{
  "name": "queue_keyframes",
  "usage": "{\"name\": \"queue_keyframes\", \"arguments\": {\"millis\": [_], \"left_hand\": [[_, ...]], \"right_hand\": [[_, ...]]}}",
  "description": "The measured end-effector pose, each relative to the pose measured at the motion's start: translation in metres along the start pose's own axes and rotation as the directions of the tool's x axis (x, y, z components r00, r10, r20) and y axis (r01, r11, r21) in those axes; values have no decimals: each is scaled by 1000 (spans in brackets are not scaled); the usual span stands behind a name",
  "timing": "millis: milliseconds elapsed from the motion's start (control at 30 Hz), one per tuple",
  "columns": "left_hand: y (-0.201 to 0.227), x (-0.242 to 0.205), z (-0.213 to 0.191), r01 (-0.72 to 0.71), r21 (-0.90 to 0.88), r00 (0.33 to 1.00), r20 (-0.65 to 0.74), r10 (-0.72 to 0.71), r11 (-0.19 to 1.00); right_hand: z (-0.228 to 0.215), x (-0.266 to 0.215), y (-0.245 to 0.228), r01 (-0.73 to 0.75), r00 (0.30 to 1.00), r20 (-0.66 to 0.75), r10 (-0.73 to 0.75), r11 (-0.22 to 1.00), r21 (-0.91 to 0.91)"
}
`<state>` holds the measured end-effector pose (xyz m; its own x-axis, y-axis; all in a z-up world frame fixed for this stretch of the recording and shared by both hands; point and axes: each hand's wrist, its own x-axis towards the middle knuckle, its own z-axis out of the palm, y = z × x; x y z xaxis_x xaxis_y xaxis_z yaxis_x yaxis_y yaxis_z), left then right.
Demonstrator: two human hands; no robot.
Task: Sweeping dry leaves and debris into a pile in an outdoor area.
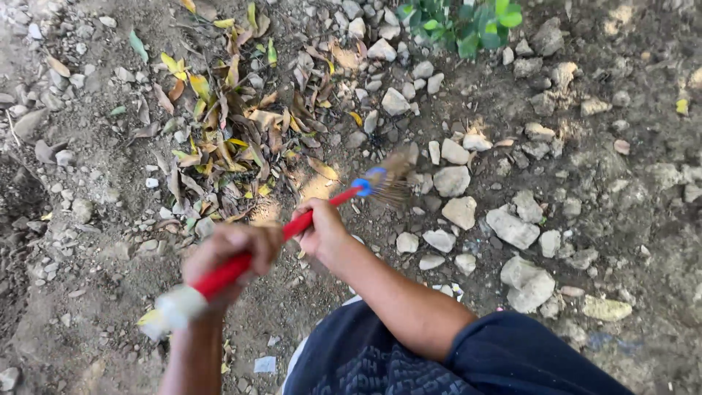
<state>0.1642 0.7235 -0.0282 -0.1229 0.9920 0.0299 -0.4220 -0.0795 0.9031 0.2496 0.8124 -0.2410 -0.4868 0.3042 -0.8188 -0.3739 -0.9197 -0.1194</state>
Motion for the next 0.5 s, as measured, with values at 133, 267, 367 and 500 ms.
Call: {"name": "queue_keyframes", "arguments": {"millis": [133,267,367,500], "left_hand": [[27,-30,29,-39,353,998,61,18,935],[19,-66,44,-143,483,986,-3,164,864],[8,-83,61,-178,572,963,-65,261,800],[5,-91,97,-190,664,931,-112,348,723]], "right_hand": [[47,-31,3,-26,991,132,36,997,-78],[86,-60,1,42,953,300,43,962,-271],[101,-22,-11,164,930,366,42,843,-513],[125,48,-28,223,915,394,89,701,-677]]}}
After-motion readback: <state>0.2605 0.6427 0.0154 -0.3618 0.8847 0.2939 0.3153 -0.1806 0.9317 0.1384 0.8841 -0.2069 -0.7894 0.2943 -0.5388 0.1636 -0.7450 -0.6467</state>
